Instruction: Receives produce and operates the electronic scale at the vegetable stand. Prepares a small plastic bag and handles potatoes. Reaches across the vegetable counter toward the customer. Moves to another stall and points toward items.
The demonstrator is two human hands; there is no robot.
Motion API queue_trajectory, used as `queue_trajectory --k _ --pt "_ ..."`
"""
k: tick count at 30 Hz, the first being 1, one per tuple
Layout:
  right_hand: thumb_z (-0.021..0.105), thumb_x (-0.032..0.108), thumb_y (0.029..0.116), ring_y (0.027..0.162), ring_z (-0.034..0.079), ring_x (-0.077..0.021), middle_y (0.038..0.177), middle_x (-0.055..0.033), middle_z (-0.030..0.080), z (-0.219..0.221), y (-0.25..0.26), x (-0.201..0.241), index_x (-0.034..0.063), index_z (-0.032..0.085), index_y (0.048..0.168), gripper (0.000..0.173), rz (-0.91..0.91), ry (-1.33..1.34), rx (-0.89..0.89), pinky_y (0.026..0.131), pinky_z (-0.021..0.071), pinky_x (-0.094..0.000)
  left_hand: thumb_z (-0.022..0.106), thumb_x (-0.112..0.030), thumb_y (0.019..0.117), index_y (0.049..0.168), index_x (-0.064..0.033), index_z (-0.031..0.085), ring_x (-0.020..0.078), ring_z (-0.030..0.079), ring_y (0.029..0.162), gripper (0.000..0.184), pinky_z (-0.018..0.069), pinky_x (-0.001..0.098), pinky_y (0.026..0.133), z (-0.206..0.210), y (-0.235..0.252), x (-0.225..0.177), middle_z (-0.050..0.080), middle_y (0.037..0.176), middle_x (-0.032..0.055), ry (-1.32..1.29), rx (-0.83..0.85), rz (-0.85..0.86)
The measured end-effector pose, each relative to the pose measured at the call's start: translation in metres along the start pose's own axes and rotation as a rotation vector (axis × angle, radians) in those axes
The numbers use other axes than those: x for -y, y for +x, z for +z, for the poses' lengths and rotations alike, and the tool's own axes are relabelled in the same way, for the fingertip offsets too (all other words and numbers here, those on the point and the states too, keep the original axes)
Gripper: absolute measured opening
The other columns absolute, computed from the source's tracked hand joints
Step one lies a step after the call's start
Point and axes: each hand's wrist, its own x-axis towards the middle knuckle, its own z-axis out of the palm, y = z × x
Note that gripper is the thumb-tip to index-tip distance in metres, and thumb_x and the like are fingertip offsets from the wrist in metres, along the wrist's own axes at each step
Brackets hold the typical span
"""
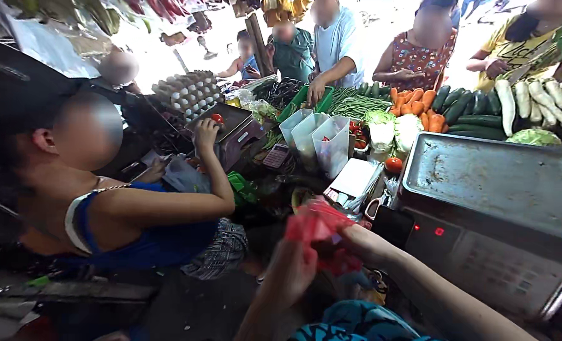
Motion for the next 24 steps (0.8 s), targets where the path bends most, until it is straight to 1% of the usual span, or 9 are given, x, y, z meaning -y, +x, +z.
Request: queue_trajectory --k 2,3,6,10,12,14,16,21,24 --pt "0.047 0.051 0.1054 0.114 0.066 -0.0236 0.126 -0.0142 0.068 -0.005 -0.008 0.017 0.0090 0.054 0.146 0.058 -0.078 -0.495 0.131 0.100 0.0514 -0.0480 0.075 -0.007 0.0779 0.125 0.0151 0.058 0.0321 0.069 0.105 0.055 0.0567 0.0480 0.093 -0.015 0.006 0.021 0.068 0.112 0.0277 -0.053 -0.039 -0.228" --pt "0.051 0.053 0.1029 0.117 0.066 -0.0298 0.127 -0.0170 0.068 -0.004 -0.015 0.024 0.0078 0.052 0.148 0.064 -0.122 -0.752 0.151 0.101 0.0498 -0.0537 0.077 -0.006 0.0779 0.132 0.0134 0.054 0.0304 0.066 0.115 0.062 0.0534 0.0477 0.100 -0.023 0.011 0.029 0.065 0.121 0.0271 -0.094 0.002 -0.358" --pt "0.058 0.020 0.0995 0.092 0.069 -0.0431 0.092 -0.0217 0.070 0.003 -0.024 0.030 0.0011 0.068 0.108 0.023 -0.177 -1.275 0.085 0.076 0.0503 -0.0617 0.078 -0.007 0.0766 0.123 0.0075 0.060 0.0267 0.067 0.108 0.052 0.0544 0.0482 0.096 -0.025 0.019 0.048 0.068 0.114 0.0203 -0.135 0.143 -0.556" --pt "0.058 0.007 0.0946 0.079 0.070 -0.0291 0.085 -0.0114 0.072 -0.004 -0.019 0.014 0.0081 0.074 0.106 0.019 -0.546 -0.963 -0.090 0.071 0.0554 -0.0508 0.083 -0.013 0.0749 0.113 -0.0029 0.067 0.0130 0.073 0.091 0.043 0.0632 0.0353 0.081 -0.018 0.012 0.050 0.075 0.100 0.0048 -0.534 0.354 -0.302" --pt "0.061 0.003 0.0915 0.072 0.067 -0.0169 0.084 -0.0062 0.072 0.001 -0.022 0.017 0.0082 0.073 0.109 0.022 -0.722 -0.680 -0.090 0.068 0.0566 -0.0373 0.089 -0.020 0.0738 0.121 -0.0066 0.067 0.0066 0.071 0.095 0.054 0.0630 0.0290 0.082 -0.016 0.017 0.036 0.073 0.109 -0.0006 -0.688 0.551 -0.111" --pt "0.061 -0.002 0.0880 0.072 0.067 -0.0129 0.087 -0.0058 0.072 0.004 -0.034 0.025 0.0068 0.070 0.117 0.031 -0.837 -0.547 -0.094 0.067 0.0571 -0.0316 0.083 -0.027 0.0819 0.107 -0.0083 0.073 0.0019 0.068 0.085 0.033 0.0596 0.0237 0.075 -0.013 0.028 0.015 0.073 0.097 -0.0029 -0.548 0.546 -0.003" --pt "0.062 0.005 0.0946 0.080 0.068 -0.0121 0.092 -0.0030 0.073 -0.004 -0.052 0.030 0.0089 0.068 0.122 0.028 -0.914 -0.613 -0.232 0.075 0.0586 -0.0325 0.066 -0.021 0.0918 0.090 -0.0098 0.074 0.0039 0.067 0.075 0.014 0.0582 0.0258 0.069 -0.014 0.041 0.002 0.070 0.083 -0.0019 -0.322 0.431 0.056" --pt "0.062 0.026 0.1005 0.110 0.067 -0.0130 0.119 0.0002 0.073 -0.078 -0.128 -0.004 0.0142 0.065 0.131 0.033 -0.827 -0.758 -0.886 0.100 0.0534 -0.0430 0.046 -0.024 0.1038 0.098 -0.0067 0.070 0.0029 0.062 0.063 0.030 0.0558 0.0247 0.058 -0.030 0.103 -0.025 0.065 0.077 -0.0020 -0.184 0.198 0.102" --pt "0.057 0.026 0.0981 0.111 0.067 -0.0281 0.120 -0.0149 0.071 -0.116 -0.177 -0.067 0.0022 0.064 0.130 0.041 -0.579 -0.868 -1.319 0.098 0.0520 -0.0510 0.046 -0.024 0.1064 0.105 -0.0037 0.069 0.0085 0.063 0.062 0.030 0.0576 0.0317 0.059 -0.027 0.168 -0.055 0.065 0.076 0.0025 -0.115 0.148 0.229"
